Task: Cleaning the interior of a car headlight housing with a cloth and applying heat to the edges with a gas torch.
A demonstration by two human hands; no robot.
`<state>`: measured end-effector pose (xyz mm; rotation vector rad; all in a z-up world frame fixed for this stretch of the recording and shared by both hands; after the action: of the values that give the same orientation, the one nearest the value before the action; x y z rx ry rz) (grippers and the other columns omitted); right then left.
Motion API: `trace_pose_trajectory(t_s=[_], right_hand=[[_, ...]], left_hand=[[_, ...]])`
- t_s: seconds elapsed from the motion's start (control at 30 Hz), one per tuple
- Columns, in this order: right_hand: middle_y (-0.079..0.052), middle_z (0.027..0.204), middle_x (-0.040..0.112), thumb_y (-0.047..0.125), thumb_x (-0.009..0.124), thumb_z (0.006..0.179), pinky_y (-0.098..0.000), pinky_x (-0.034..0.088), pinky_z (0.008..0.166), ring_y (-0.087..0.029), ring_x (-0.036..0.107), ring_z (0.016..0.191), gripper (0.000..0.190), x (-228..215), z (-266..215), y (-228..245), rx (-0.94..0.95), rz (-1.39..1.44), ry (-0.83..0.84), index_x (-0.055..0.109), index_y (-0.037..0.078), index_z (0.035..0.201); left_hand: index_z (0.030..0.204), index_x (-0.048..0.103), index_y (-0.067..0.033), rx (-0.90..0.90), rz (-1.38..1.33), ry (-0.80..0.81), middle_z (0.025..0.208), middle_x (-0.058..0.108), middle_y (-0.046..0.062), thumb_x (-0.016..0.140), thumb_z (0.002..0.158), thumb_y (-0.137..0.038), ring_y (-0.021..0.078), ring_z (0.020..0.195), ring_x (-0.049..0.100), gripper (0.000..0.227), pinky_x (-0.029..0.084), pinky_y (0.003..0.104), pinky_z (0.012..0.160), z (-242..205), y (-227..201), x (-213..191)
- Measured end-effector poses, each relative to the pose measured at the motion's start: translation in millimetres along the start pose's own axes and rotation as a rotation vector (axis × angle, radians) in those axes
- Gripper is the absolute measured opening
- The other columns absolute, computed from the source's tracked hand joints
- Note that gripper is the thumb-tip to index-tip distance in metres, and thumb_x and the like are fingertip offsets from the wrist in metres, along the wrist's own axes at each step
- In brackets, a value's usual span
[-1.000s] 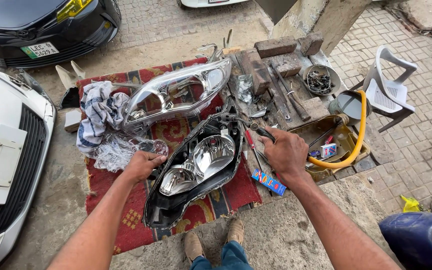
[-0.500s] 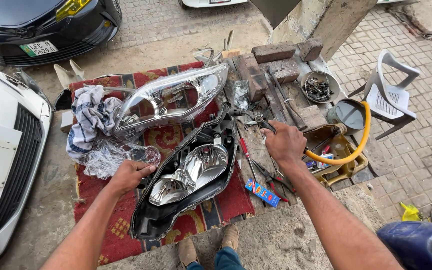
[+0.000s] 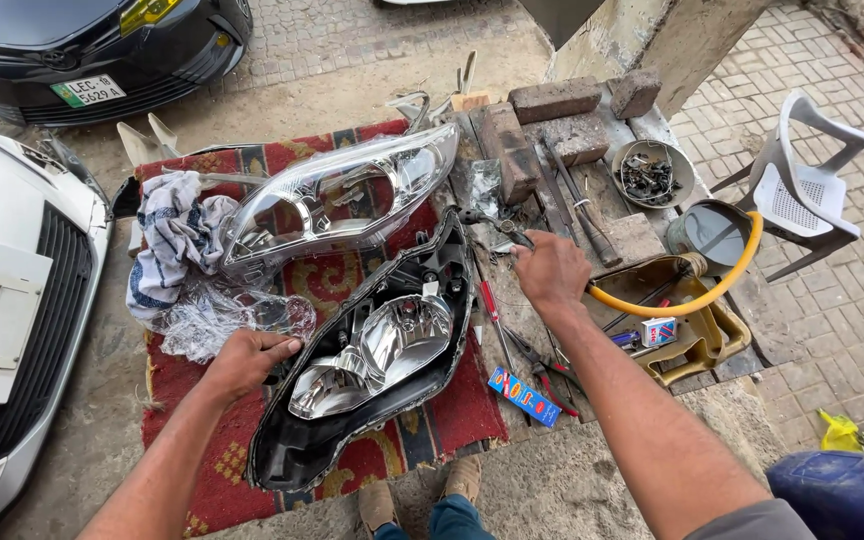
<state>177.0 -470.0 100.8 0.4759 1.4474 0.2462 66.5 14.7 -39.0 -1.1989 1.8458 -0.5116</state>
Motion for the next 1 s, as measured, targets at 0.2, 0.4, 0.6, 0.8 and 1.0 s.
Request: trace_pose_trajectory(t_s=[0.2,0.4,0.6,0.8,1.0], right_hand=[[-0.023,0.098,0.076,0.032,0.075,0.094,-0.0687,0.057,0.087,-0.049,0.072,0.099,0.037,3.3,-6.4,-24.5,0.034,-0.011,0.037,0.075,0.012,0.125],[-0.025,0.094,0.076,0.030,0.075,0.093,-0.0671,0.058,0.084,-0.052,0.072,0.096,0.035,-13.1,-31.7,-24.4,0.050,-0.037,0.035,0.077,0.012,0.123],[-0.022,0.094,0.077,0.038,0.074,0.088,-0.0646,0.058,0.083,-0.050,0.073,0.094,0.034,4.4,-39.6,-49.6,0.073,-0.107,0.041,0.078,0.023,0.118],[-0.024,0.093,0.077,0.035,0.076,0.087,-0.0641,0.057,0.082,-0.052,0.072,0.092,0.035,-14.6,-61.2,-39.3,0.067,-0.072,0.024,0.078,0.021,0.119],[-0.024,0.089,0.076,0.027,0.076,0.089,-0.0638,0.058,0.081,-0.051,0.073,0.091,0.035,-44.4,-85.6,-19.7,0.018,-0.036,-0.016,0.078,0.016,0.122]], left_hand=[[0.117,0.084,-0.0125,0.010,0.053,-0.018,0.103,0.082,0.019,0.081,0.093,-0.034,0.0267,0.097,0.070,0.032,0.059,0.045,0.084,-4.4,-7.4,-1.7],[0.115,0.084,-0.0138,0.023,0.076,-0.048,0.101,0.081,0.019,0.081,0.093,-0.035,0.0290,0.097,0.072,0.031,0.059,0.044,0.085,4.4,-2.0,-1.3],[0.115,0.084,-0.0161,0.043,0.102,-0.047,0.106,0.081,0.022,0.080,0.093,-0.038,0.0391,0.107,0.073,0.032,0.057,0.049,0.090,11.5,2.8,-1.5],[0.113,0.084,-0.0191,0.066,0.151,-0.062,0.111,0.081,0.021,0.079,0.092,-0.041,0.0452,0.116,0.070,0.031,0.055,0.053,0.098,6.2,-7.1,-0.4],[0.114,0.085,-0.0238,0.079,0.208,-0.075,0.114,0.080,0.017,0.078,0.092,-0.047,0.0437,0.119,0.068,0.032,0.054,0.052,0.101,16.2,-2.2,0.6]])
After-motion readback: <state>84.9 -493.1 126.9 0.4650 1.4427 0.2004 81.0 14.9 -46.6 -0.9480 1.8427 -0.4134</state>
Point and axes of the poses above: each hand's wrist, its own z-axis towards the middle knuckle, its own x-axis out of the palm, y = z × x, the point moved 9 cm from there along z, towards the middle knuckle
